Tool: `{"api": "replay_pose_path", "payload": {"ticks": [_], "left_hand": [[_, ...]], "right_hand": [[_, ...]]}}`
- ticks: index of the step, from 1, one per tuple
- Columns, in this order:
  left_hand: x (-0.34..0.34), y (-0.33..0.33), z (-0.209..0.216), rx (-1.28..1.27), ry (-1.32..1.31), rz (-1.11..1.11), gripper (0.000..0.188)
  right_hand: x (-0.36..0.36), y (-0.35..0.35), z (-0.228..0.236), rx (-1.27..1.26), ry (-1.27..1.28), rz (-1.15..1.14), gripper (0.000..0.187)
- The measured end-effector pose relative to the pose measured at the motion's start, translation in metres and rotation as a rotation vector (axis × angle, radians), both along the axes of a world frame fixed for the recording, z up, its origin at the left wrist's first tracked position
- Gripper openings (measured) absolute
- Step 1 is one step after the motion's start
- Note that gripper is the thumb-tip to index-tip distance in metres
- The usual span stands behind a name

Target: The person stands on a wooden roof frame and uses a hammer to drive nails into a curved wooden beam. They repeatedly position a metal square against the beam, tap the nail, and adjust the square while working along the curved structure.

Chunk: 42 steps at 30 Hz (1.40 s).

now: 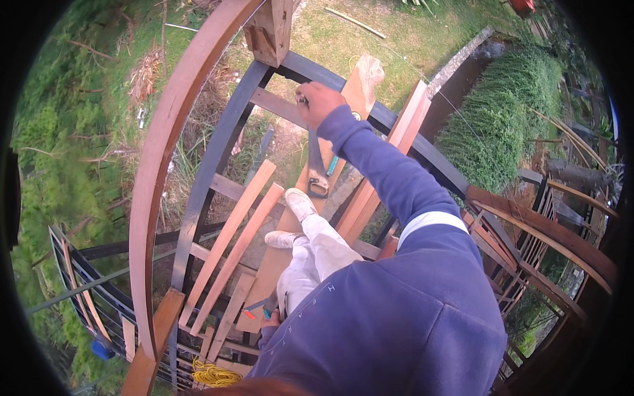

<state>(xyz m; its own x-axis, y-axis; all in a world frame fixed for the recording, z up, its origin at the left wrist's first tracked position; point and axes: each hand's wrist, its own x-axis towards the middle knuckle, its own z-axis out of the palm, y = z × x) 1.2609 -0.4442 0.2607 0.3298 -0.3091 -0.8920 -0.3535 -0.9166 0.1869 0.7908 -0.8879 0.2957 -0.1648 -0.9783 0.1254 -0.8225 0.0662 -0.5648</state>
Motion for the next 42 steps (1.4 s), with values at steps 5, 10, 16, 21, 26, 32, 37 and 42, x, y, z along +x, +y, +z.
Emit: {"api": "replay_pose_path", "payload": {"ticks": [5,10,16,21,26,32,37,42], "left_hand": [[0.001,-0.036,0.01,0.116,0.019,0.005,0.025],[0.034,-0.041,-0.002,0.011,0.058,-0.095,0.021],[0.028,-0.041,-0.024,-0.177,0.055,-0.16,0.019],[-0.012,-0.058,-0.054,-0.236,-0.046,-0.567,0.02],[-0.031,-0.051,-0.093,-0.388,-0.043,-0.733,0.023],[-0.014,-0.053,-0.115,-0.462,-0.105,-0.759,0.026],[-0.023,-0.065,-0.113,-0.426,-0.111,-0.803,0.026],[-0.048,-0.094,-0.096,-0.385,0.001,-0.773,0.027]], "right_hand": [[0.055,0.277,-0.085,1.063,-0.047,-0.065,0.022],[0.056,0.466,-0.112,1.668,0.06,0.145,0.039],[0.049,0.446,-0.142,1.434,0.15,-0.195,0.035],[0.075,0.359,-0.279,1.276,0.162,-0.117,0.033],[0.1,0.288,-0.421,1.278,0.012,-0.301,0.048],[0.134,0.267,-0.506,1.254,0.0,-0.641,0.051],[0.133,0.276,-0.498,0.949,-0.06,-0.618,0.044],[0.112,0.285,-0.408,0.804,-0.239,-0.61,0.051]]}}
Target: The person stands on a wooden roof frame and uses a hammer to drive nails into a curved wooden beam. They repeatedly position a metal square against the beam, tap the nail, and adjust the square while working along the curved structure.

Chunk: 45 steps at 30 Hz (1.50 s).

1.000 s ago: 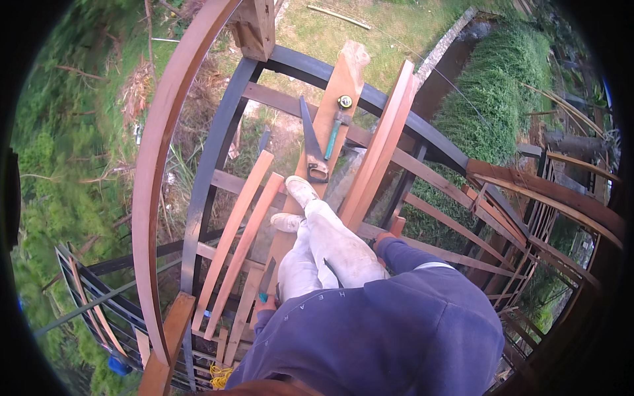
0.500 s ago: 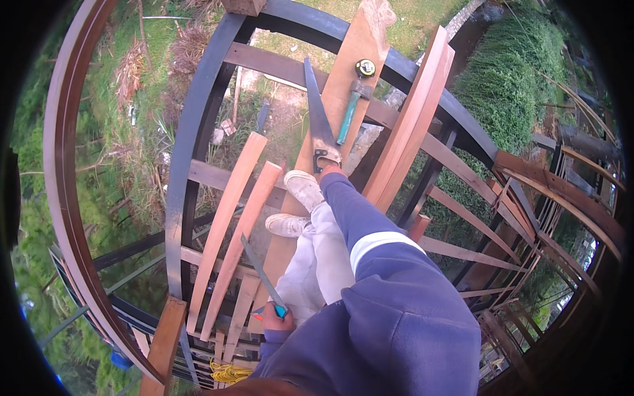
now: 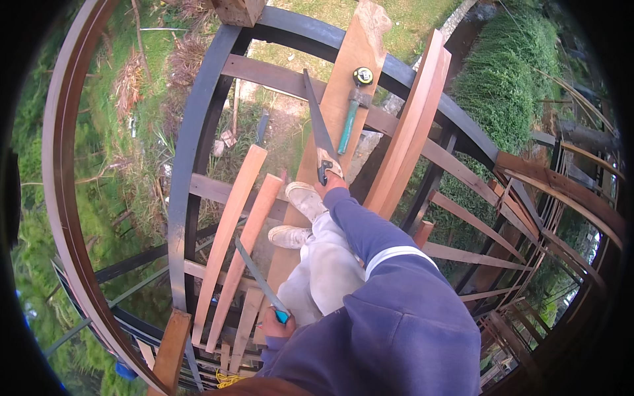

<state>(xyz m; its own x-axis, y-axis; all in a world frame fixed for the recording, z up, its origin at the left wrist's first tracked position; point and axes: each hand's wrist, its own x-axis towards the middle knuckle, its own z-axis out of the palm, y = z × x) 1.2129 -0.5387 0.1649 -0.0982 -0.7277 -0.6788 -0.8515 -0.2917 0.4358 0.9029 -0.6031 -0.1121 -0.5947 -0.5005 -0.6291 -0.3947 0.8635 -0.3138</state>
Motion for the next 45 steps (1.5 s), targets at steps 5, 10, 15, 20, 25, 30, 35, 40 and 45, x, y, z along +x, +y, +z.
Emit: {"api": "replay_pose_path", "payload": {"ticks": [5,10,15,20,25,30,35,40,45], "left_hand": [[-0.006,-0.006,-0.006,0.01,-0.018,0.008,0.028],[-0.027,-0.029,-0.009,-0.049,-0.05,0.1,0.025],[-0.035,-0.065,-0.031,-0.102,-0.079,0.133,0.019],[-0.032,-0.141,-0.075,-0.233,0.014,0.033,0.018],[-0.037,-0.221,-0.146,-0.434,0.12,-0.12,0.015],[-0.026,-0.261,-0.195,-0.535,0.219,-0.002,0.013],[0.001,-0.282,-0.202,-0.56,0.209,0.011,0.013],[-0.013,-0.285,-0.178,-0.56,0.287,0.154,0.014],[-0.052,-0.295,-0.181,-0.671,0.223,-0.118,0.016]], "right_hand": [[-0.049,0.001,0.099,-0.099,0.111,0.129,0.046],[-0.144,-0.032,0.101,-0.118,0.251,0.166,0.031],[-0.246,-0.106,0.072,0.033,0.346,0.316,0.04],[-0.34,-0.153,0.011,-0.013,0.393,0.488,0.043],[-0.378,-0.196,-0.012,0.015,0.427,0.565,0.044],[-0.4,-0.206,-0.058,0.151,0.442,0.493,0.055],[-0.418,-0.204,-0.118,0.115,0.497,0.432,0.044],[-0.398,-0.204,-0.129,-0.039,0.707,0.31,0.043],[-0.321,-0.236,-0.084,-0.443,0.461,0.18,0.03]]}}
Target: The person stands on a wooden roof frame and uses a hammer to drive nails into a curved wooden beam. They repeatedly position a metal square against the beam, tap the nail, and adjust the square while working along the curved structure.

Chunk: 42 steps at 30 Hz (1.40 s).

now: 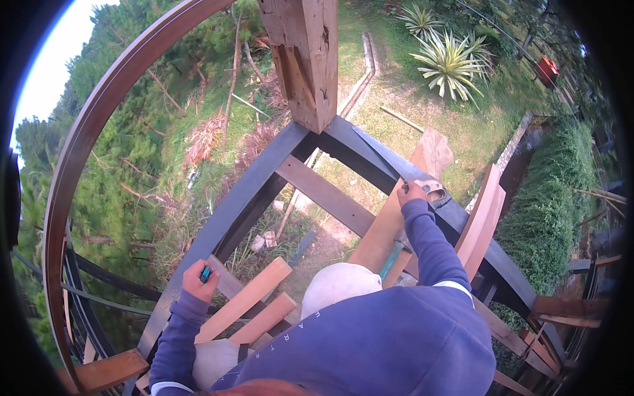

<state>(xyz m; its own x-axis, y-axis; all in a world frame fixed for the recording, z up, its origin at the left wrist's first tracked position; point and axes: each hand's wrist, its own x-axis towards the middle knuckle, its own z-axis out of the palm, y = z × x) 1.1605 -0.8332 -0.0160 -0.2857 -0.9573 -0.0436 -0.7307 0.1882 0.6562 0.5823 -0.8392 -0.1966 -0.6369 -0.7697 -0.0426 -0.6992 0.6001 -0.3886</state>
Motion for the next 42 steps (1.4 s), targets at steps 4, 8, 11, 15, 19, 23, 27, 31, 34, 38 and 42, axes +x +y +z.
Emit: {"api": "replay_pose_path", "payload": {"ticks": [4,8,11,15,19,23,27,31,34,38,42], "left_hand": [[-0.046,-0.005,0.006,-0.208,-0.131,-0.198,0.027],[-0.092,-0.014,0.003,-0.306,-0.21,-0.408,0.031],[-0.103,-0.016,-0.013,-0.282,-0.258,-0.428,0.03],[-0.093,-0.022,-0.03,-0.182,-0.316,-0.536,0.039],[-0.082,-0.026,-0.037,-0.005,-0.173,-0.518,0.056],[-0.058,-0.063,-0.007,0.125,0.055,-0.184,0.071],[0.035,-0.094,0.058,-0.08,0.949,0.176,0.089],[0.108,-0.097,0.126,-0.522,1.365,0.03,0.083],[0.132,-0.1,0.14,-0.672,1.507,0.024,0.066],[0.128,-0.12,0.148,-0.693,1.704,0.04,0.063],[0.133,-0.132,0.143,-0.737,1.718,0.059,0.058]], "right_hand": [[0.171,-0.028,0.036,-0.132,-1.048,0.469,0.026],[0.269,-0.031,0.099,0.093,-1.749,0.724,0.029],[0.294,-0.028,0.077,0.074,-1.748,0.544,0.024],[0.293,-0.022,0.055,0.095,-1.869,0.434,0.02],[0.29,-0.018,0.057,0.031,-1.946,0.317,0.022],[0.277,-0.031,0.014,-0.112,-1.944,0.204,0.02],[0.266,-0.041,0.012,-0.171,-1.827,0.17,0.015],[0.256,-0.035,-0.001,-0.1,-1.679,0.16,0.015],[0.26,-0.032,-0.011,-0.059,-1.622,0.147,0.019],[0.257,-0.025,-0.021,-0.024,-1.598,0.145,0.02],[0.246,-0.025,-0.027,-0.008,-1.558,0.127,0.017]]}}
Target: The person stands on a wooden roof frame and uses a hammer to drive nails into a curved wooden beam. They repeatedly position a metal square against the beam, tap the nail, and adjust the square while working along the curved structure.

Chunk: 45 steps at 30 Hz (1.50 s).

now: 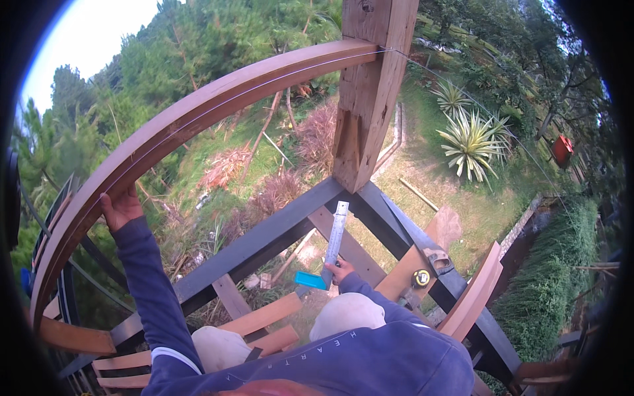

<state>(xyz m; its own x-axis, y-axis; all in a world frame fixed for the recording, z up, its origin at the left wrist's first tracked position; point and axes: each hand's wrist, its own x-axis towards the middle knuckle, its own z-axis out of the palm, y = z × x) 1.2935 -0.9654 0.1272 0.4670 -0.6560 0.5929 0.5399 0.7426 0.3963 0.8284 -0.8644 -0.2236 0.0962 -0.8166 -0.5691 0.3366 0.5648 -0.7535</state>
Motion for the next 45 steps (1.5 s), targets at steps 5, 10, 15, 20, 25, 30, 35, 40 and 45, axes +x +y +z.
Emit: {"api": "replay_pose_path", "payload": {"ticks": [5,10,15,20,25,30,35,40,45], "left_hand": [[-0.001,-0.008,0.0,-0.03,-0.052,-0.005,0.058],[0.026,0.011,0.011,0.022,-0.043,0.083,0.052],[-0.028,-0.004,0.021,0.063,-0.062,-0.025,0.047],[-0.014,0.013,0.017,0.009,-0.104,-0.107,0.054],[-0.015,0.022,0.021,0.039,-0.088,-0.171,0.053],[-0.011,0.013,0.016,0.068,-0.095,-0.209,0.052],[-0.013,0.014,0.021,0.028,-0.089,-0.244,0.051],[-0.016,0.011,0.023,-0.014,-0.1,-0.241,0.052],[-0.015,0.019,0.018,0.065,-0.107,-0.188,0.053]], "right_hand": [[-0.008,-0.005,0.002,0.033,-0.021,-0.01,0.013],[0.022,-0.014,-0.009,0.005,0.045,0.024,0.015],[0.007,-0.002,-0.042,0.016,-0.036,0.051,0.014],[0.04,-0.002,-0.036,0.005,0.005,0.197,0.019],[0.059,-0.009,-0.031,0.028,-0.01,0.231,0.02],[0.063,-0.012,-0.027,0.028,-0.033,0.262,0.021],[0.06,-0.019,-0.036,0.013,-0.043,0.248,0.022],[0.052,-0.023,-0.049,-0.013,-0.14,0.328,0.02],[0.053,-0.013,-0.028,-0.017,-0.051,0.23,0.018]]}}
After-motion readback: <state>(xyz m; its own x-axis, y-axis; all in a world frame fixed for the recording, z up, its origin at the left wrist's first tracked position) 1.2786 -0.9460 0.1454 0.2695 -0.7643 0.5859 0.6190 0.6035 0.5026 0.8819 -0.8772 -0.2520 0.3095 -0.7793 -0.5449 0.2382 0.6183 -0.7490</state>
